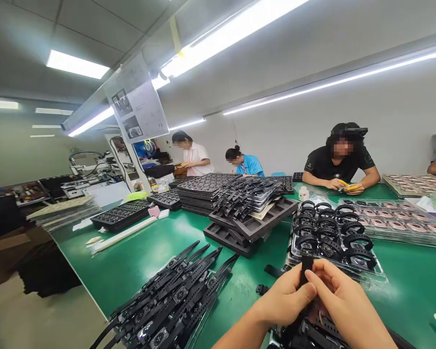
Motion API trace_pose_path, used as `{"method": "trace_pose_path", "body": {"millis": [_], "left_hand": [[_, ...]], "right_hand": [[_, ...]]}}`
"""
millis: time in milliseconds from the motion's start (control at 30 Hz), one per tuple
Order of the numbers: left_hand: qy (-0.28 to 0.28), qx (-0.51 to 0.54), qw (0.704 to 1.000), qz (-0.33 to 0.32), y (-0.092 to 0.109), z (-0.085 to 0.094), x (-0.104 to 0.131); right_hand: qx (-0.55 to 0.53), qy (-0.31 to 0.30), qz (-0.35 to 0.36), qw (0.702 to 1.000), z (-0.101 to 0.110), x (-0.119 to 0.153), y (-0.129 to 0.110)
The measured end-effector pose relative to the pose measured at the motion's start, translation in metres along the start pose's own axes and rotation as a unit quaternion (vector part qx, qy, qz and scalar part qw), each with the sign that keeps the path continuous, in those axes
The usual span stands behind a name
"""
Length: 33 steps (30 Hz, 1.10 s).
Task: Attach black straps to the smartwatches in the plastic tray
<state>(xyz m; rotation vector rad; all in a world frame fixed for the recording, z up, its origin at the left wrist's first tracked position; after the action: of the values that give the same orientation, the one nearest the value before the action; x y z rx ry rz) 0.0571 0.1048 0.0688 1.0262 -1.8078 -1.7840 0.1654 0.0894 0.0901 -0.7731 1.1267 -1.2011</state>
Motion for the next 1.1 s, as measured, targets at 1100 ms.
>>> {"method": "trace_pose_path", "body": {"millis": [1100], "left_hand": [[0.040,-0.368,0.922,-0.109,0.062,0.015,0.014]], "right_hand": [[0.045,0.065,0.065,0.995,0.001,0.005,-0.009]]}}
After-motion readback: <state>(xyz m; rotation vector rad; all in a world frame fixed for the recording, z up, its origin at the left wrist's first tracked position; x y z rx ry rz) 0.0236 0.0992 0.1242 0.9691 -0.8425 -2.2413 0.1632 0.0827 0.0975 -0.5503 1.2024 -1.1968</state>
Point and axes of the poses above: each hand's wrist, its own x-axis away from the middle knuckle, its own z-axis out of the back of the hand, y = z × x, the point moved 7 cm from there along -x, towards the middle knuckle, and after that the axes turned 5 degrees about x, right-handed, at the moved point
